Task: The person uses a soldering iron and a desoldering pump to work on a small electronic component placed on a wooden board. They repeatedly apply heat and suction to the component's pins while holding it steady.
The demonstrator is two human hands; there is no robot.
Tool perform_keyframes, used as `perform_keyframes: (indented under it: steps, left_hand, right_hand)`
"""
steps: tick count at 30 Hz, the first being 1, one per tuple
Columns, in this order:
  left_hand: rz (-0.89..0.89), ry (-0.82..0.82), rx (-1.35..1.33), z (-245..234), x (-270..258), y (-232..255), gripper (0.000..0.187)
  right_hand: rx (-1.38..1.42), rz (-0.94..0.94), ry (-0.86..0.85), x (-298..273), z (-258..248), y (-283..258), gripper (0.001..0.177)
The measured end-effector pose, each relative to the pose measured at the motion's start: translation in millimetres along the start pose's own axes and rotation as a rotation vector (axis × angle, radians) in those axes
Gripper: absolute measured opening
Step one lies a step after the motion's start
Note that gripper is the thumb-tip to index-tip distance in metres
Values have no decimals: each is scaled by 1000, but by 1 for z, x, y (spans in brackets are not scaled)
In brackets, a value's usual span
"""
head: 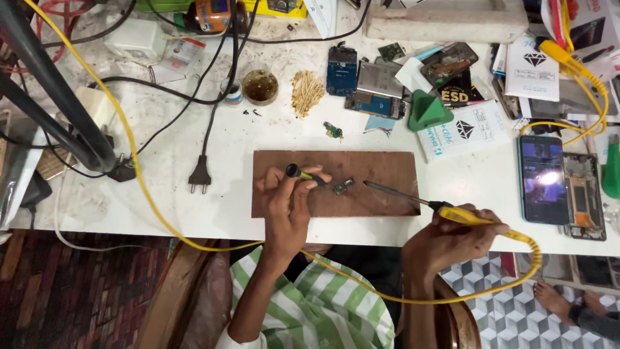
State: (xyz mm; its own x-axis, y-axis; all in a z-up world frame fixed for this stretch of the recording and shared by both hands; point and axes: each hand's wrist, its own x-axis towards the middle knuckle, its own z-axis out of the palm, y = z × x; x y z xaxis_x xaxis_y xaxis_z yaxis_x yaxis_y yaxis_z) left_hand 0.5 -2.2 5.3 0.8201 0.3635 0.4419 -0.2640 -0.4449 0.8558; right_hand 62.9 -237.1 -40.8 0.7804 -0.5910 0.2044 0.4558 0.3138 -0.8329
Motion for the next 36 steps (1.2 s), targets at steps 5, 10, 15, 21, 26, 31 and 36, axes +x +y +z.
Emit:
perform_keyframes:
  steps: [5, 10, 15, 21, 26, 31, 36]
  left_hand:
    - [-59, -6, 0, -2, -1, 0, 20]
    - [-62, -40, -4, -4, -5, -4, 23]
    - [23, -103, -177, 6, -1, -13, 20]
    - [-1, -82, 272, 4, -7, -14, 25]
    - [-80, 140, -303, 9, -7, -18, 29]
    - [-48, 16, -83, 6, -6, -15, 26]
    - [84, -154, 100, -1, -3, -6, 28]
  right_hand:
    - [-20, 17, -11, -7, 16, 3, 43]
    - [-53, 56, -44, -10, 22, 3, 45]
    - [-39, 103, -39, -4, 17, 7, 46]
    - [-14, 66, -31, 3, 3, 20, 49]
    - [47, 83, -44, 4, -5, 23, 43]
    - [56, 124, 24, 4, -5, 21, 41]
    - [143, 145, -1, 5, -5, 20, 42]
